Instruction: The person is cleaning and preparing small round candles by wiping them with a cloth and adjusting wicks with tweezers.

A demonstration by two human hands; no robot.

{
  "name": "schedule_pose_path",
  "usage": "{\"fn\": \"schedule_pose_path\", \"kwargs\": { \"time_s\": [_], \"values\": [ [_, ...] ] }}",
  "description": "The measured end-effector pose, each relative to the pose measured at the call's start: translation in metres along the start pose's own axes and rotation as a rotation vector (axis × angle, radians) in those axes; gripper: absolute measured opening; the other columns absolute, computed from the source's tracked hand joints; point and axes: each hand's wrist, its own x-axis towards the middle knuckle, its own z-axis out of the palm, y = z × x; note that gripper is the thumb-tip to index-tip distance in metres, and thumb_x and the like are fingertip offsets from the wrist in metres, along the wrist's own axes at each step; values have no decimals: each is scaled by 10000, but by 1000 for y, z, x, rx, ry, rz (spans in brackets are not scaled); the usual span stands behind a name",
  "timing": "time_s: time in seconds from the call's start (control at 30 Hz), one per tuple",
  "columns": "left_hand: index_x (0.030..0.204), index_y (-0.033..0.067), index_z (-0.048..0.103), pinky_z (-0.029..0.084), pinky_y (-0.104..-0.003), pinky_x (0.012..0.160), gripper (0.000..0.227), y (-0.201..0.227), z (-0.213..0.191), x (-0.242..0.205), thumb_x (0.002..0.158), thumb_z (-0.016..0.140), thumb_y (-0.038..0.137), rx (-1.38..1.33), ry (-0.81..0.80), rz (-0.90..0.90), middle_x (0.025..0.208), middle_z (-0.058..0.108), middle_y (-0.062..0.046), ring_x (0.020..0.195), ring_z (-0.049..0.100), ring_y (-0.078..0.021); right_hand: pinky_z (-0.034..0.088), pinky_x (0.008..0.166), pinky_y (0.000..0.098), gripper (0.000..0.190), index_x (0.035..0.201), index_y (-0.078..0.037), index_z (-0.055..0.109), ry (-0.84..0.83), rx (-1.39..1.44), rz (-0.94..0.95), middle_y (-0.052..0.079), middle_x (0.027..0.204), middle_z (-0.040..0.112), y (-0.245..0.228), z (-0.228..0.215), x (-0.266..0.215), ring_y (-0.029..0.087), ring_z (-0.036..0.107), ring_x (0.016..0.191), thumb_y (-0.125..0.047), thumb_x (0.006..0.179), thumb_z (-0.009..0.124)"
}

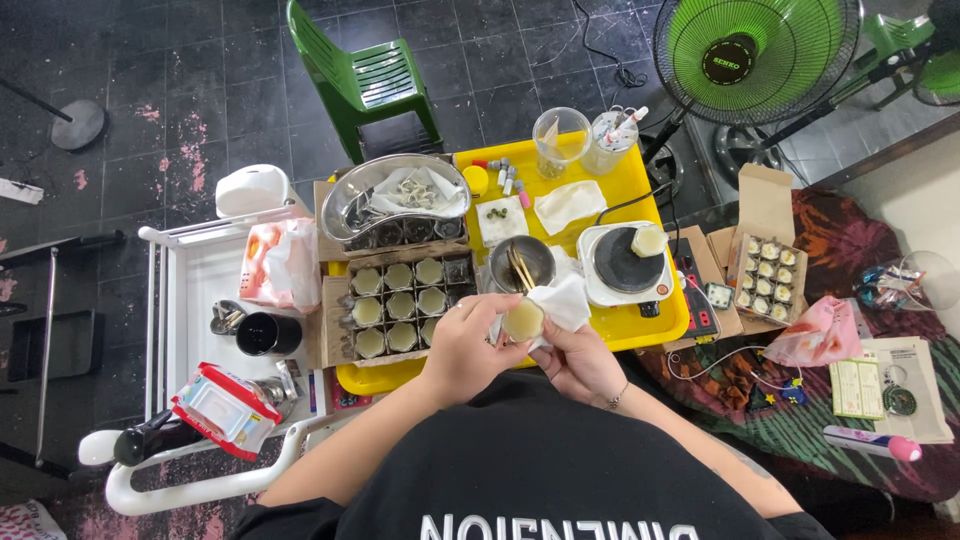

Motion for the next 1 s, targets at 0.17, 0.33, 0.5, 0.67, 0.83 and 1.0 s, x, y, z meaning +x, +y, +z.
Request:
{"fn": "schedule_pose_path", "kwargs": {
  "time_s": [0.17, 0.33, 0.5, 0.67, 0.83, 1.0],
  "values": [
    [1177, 32, 680, 583, -377, 848, 488, 2, -4, 2, 768, 878, 210, 24, -4, -95, 1102, 741, -125, 1005, 725, -296, 601, 837, 298, 369, 1317, -36, 578, 94, -87, -94, 79, 1202, 688, -5, 17, -5, 187, 686, 1050, -107, 962, 653],
    [1179, 30, 693, 570, -386, 886, 495, -5, -9, 5, 756, 877, 210, 97, 39, -131, 1090, 745, -135, 1017, 723, -301, 431, 643, 292, 297, 1233, 90, 689, 287, -424, -302, 145, 1024, 690, 1, -12, 3, 206, 588, 837, 31, 950, 761],
    [1142, 32, 702, 571, -364, 903, 516, -6, -17, 6, 716, 905, 241, 23, 84, -254, 1108, 755, -129, 1023, 737, -273, 598, 866, 329, 275, 1202, 37, 662, 183, -192, -424, 97, 1138, 728, -28, 42, -14, 178, 708, 1010, -31, 936, 683],
    [1144, 50, 693, 572, -368, 943, 494, -2, -9, 7, 727, 888, 229, -87, 7, -224, 1101, 762, -100, 1025, 752, -262, 569, 937, 393, 329, 1316, 52, 602, 15, -188, -167, 163, 1224, 689, -10, -1, 1, 248, 673, 1066, -112, 1031, 585],
    [1176, 59, 659, 503, -466, 1119, 468, -6, 8, 6, 768, 860, 170, -25, -34, 21, 1144, 748, -91, 1093, 719, -291, 552, 1003, 432, 480, 1409, 9, 497, -191, -23, 6, 197, 1299, 656, -20, 29, -9, 296, 687, 1148, -326, 1089, 373],
    [1206, 49, 636, 444, -535, 1161, 476, -5, 17, 10, 790, 842, 154, 94, -58, 98, 1190, 725, -73, 1110, 696, -274, 566, 1006, 428, 530, 1413, 25, 480, -129, -86, 135, 211, 1305, 646, -27, 13, -8, 287, 681, 1146, -384, 1093, 372]
  ]
}}
